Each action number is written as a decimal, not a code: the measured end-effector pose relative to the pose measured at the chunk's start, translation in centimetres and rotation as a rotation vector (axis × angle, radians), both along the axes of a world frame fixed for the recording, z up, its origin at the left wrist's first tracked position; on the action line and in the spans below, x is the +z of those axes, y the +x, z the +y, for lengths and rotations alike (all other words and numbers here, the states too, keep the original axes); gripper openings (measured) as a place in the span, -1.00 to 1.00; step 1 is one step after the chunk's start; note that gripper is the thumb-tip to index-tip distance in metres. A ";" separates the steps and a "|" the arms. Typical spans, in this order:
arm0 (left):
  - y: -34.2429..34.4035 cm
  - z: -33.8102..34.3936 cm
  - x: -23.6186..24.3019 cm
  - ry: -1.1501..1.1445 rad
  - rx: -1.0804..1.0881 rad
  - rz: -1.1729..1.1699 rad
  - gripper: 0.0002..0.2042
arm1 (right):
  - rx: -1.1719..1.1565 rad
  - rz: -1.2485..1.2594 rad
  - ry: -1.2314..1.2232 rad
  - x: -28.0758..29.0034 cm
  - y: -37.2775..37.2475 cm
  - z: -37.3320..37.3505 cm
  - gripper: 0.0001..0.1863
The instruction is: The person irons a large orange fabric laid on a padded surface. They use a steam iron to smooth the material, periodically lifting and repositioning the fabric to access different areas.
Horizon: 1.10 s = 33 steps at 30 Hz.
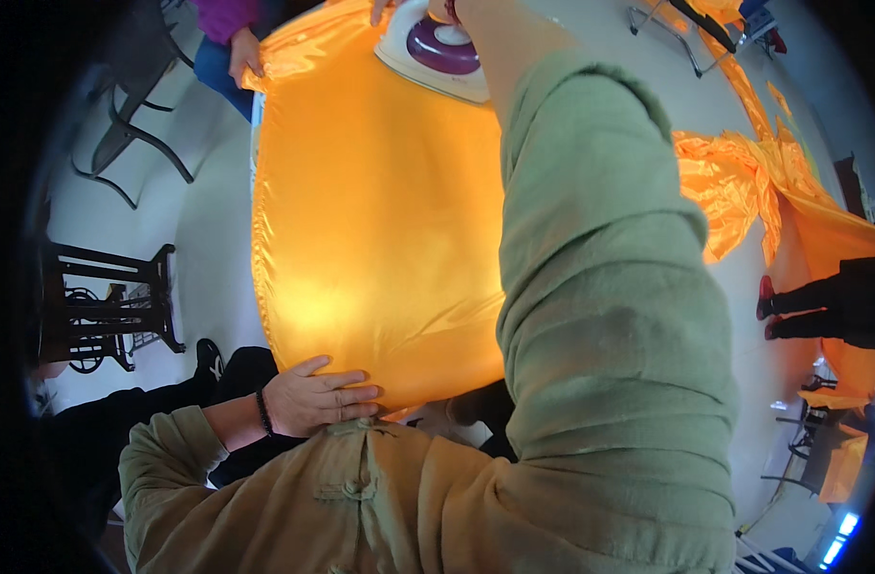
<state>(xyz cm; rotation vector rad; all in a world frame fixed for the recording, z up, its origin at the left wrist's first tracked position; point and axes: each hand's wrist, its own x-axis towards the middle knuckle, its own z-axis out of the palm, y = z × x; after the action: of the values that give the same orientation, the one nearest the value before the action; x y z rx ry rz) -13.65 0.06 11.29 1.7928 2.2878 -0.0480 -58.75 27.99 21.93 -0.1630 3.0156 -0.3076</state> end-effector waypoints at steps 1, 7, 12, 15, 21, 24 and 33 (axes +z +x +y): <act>0.1 -0.1 -0.2 0.024 0.015 0.012 -0.36 | 0.061 0.047 0.070 -0.3 -0.2 0.2 -0.58; 0.8 -0.1 -1.0 0.163 0.108 -0.031 -0.43 | 0.669 0.195 0.594 0.7 4.7 3.9 -0.56; 0.9 0.0 -0.9 0.221 0.123 -0.047 -0.53 | 0.434 0.106 0.143 1.6 17.0 10.2 -0.59; 0.2 -0.5 -0.3 0.123 0.091 -0.210 -0.52 | 0.362 0.051 0.094 2.0 24.1 13.0 -0.56; -6.3 1.7 1.2 0.390 0.221 -0.103 -0.41 | 0.311 0.030 0.096 2.3 36.2 16.1 -0.84; -11.9 5.5 1.0 0.301 0.401 -0.035 -0.40 | 0.404 0.062 0.020 2.0 41.0 16.8 -0.84; -6.0 10.6 -1.7 0.269 0.173 0.004 -0.31 | 0.184 0.114 -0.073 3.3 44.2 18.7 -0.76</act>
<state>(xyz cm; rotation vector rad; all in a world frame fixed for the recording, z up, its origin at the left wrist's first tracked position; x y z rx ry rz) -19.60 10.71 9.63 1.7009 2.5437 0.3006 -14.60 46.69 25.26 -0.4770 3.0720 -0.4033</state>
